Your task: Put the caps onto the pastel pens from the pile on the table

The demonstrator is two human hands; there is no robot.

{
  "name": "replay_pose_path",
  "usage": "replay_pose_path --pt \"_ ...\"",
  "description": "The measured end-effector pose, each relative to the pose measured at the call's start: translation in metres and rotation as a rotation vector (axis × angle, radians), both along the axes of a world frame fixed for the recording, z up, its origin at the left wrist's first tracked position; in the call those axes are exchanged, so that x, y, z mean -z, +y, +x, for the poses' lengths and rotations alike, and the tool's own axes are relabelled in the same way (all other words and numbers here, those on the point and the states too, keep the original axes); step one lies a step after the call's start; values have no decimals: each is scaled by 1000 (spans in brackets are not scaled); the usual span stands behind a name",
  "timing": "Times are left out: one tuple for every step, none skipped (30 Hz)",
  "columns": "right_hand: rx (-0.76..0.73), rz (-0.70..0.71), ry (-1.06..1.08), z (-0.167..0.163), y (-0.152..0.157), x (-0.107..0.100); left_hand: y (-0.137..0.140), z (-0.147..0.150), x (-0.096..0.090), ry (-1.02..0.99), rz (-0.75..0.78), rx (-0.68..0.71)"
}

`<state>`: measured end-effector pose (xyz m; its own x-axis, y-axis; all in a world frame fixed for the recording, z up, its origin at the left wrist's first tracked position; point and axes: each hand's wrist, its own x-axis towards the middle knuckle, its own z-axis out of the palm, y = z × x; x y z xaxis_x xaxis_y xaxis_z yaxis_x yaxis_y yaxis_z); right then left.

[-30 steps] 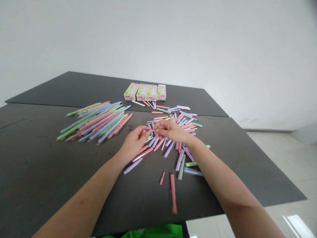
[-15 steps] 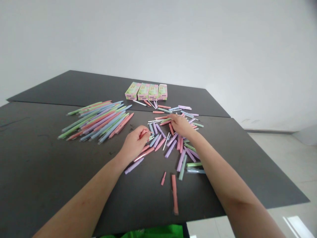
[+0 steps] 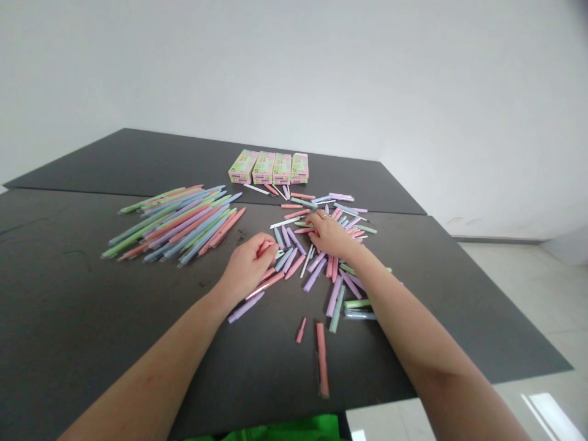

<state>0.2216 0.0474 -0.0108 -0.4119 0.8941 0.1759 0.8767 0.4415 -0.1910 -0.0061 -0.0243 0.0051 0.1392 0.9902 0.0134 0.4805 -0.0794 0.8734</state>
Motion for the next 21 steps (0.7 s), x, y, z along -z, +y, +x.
replay_pose_path --pt "-6 4 -1 0 0 1 0 0 -1 -4 -2 0" --pt "-17 9 -6 -1 0 2 -1 1 -1 -7 -2 -1" --pt "-29 13 -14 -1 1 3 -1 1 -2 -8 -4 2" --pt "-41 15 -25 -2 1 4 -1 2 -2 -9 -4 5" --pt "-50 14 -38 -3 1 4 0 2 -2 -9 -3 9" --pt "-53 11 -48 -3 1 4 0 2 -2 -9 -2 14" --pt "-53 2 -55 -3 1 4 0 2 -2 -9 0 17" --pt "-52 -12 -58 -3 0 3 0 2 -2 -7 1 19" --pt "-51 -31 -56 -3 -1 1 0 2 -1 -4 2 19" --pt "-51 -53 -49 -2 -1 -1 0 2 -1 0 3 17" --pt "-54 -75 -36 -2 -2 -3 0 2 -1 5 3 15" --pt "-60 -96 -17 -1 -3 -5 0 2 -1 9 2 13" --pt "-70 -115 8 0 -3 -7 0 2 -2 11 0 12" --pt "-81 -129 37 1 -3 -8 -1 2 -2 12 -2 12" --pt "-85 -135 70 2 -2 -10 -1 2 -2 12 -4 10" --pt "-75 -127 102 3 -1 -10 -1 1 -2 10 -8 10" --pt "-50 -104 130 5 1 -10 -1 1 -2 10 -10 10" --pt "-8 -64 150 8 3 -9 -1 1 -1 10 -13 11" --pt "42 -13 163 10 6 -8 -2 0 -1 11 -14 13" --pt "89 39 168 13 9 -6 -2 0 0 11 -12 18" --pt "123 79 163 16 11 -4 -2 0 0 12 -9 22"
